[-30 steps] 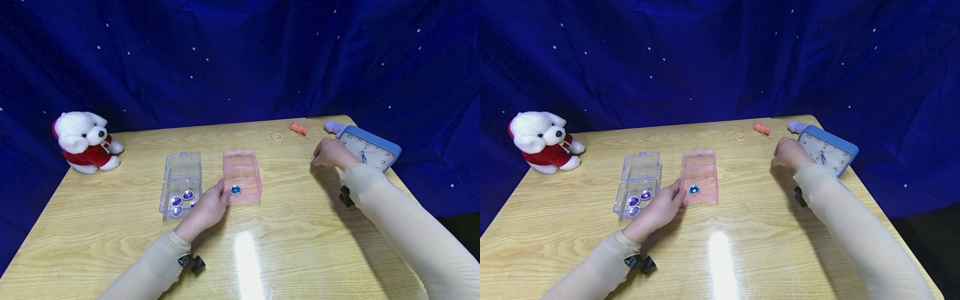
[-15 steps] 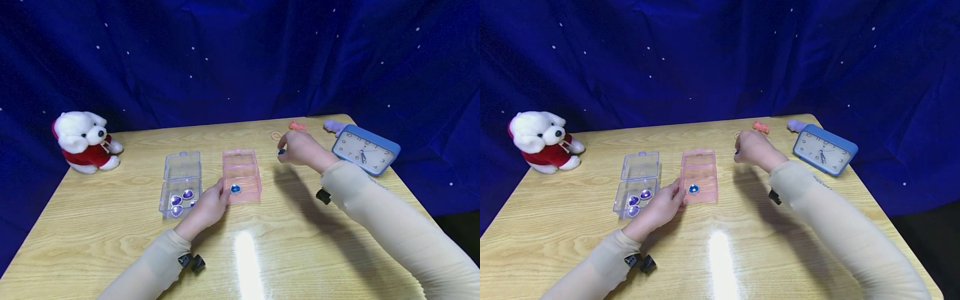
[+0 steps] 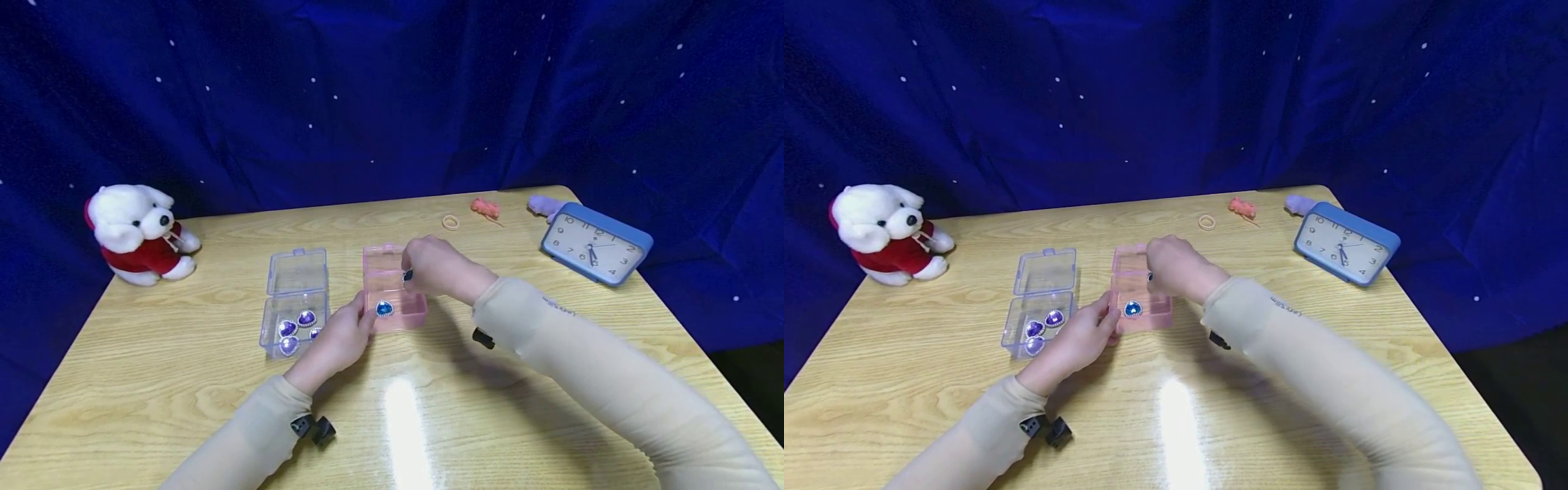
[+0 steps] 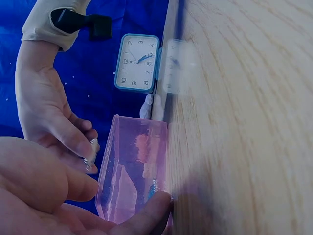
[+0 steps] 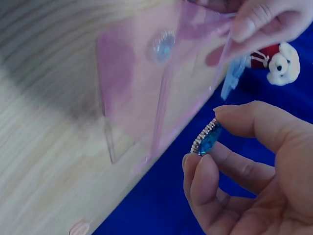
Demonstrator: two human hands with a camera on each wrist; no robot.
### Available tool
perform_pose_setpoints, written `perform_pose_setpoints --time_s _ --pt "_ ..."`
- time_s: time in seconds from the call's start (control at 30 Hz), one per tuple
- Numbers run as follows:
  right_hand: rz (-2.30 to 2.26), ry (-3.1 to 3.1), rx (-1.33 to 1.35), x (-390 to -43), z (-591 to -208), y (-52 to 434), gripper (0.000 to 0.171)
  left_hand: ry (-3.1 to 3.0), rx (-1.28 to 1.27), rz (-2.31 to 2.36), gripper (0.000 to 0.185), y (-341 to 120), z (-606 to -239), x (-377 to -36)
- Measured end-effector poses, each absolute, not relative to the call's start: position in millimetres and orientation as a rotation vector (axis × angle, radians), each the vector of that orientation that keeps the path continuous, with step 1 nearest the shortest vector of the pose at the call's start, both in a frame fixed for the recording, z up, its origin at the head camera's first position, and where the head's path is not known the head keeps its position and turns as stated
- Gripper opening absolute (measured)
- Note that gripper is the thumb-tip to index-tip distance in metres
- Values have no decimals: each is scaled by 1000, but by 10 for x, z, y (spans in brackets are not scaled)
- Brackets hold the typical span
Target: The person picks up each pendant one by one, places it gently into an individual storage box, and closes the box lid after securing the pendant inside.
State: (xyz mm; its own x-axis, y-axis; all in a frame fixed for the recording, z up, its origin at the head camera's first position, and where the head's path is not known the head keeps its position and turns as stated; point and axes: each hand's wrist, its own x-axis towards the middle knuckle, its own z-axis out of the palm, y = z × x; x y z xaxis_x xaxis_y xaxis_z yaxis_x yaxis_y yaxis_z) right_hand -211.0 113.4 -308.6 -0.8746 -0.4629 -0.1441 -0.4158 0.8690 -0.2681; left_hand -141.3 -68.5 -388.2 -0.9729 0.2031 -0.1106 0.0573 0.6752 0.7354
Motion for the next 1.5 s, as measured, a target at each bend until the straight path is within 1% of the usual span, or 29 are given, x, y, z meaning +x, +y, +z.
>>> perform_pose_setpoints --time_s 0.07,0.17,0.2,0.3,0.37,0.47,0.6,0.77,0.93,1.07,1.33,1.5 --pt "-328 2821 -661 -2102 -3134 1078 27 2710 218 1177 55 -687 -3883 -1405" --pt "-286 2800 -674 -2100 -3191 1015 11 2708 212 1178 56 -686 -3882 -1403" --pt "-266 2797 -684 -2100 -3210 997 11 2711 216 1178 56 -686 -3883 -1403" --pt "-199 2786 -709 -2104 -3252 948 27 2710 220 1182 56 -687 -3889 -1408" --pt "-159 2783 -714 -2102 -3273 919 33 2715 226 1179 55 -690 -3891 -1410" --pt "-118 2775 -725 -2100 -3301 884 36 2716 230 1175 55 -694 -3893 -1413" --pt "-101 2767 -715 -2097 -3331 855 33 2723 247 1175 54 -697 -3890 -1409" --pt "-81 2765 -689 -2083 -3349 838 33 2737 268 1174 50 -696 -3877 -1406" --pt "-12 2753 -731 -2067 -3339 821 34 2727 254 1166 54 -697 -3868 -1404" --pt "-10 2747 -747 -2078 -3309 810 31 2721 247 1168 54 -698 -3860 -1401" --pt "-76 2819 -727 -2185 -3094 967 24 2724 237 1155 55 -692 -3868 -1397" --pt "-184 2922 -717 -2353 -2927 1216 25 2717 227 1150 55 -680 -3880 -1394"
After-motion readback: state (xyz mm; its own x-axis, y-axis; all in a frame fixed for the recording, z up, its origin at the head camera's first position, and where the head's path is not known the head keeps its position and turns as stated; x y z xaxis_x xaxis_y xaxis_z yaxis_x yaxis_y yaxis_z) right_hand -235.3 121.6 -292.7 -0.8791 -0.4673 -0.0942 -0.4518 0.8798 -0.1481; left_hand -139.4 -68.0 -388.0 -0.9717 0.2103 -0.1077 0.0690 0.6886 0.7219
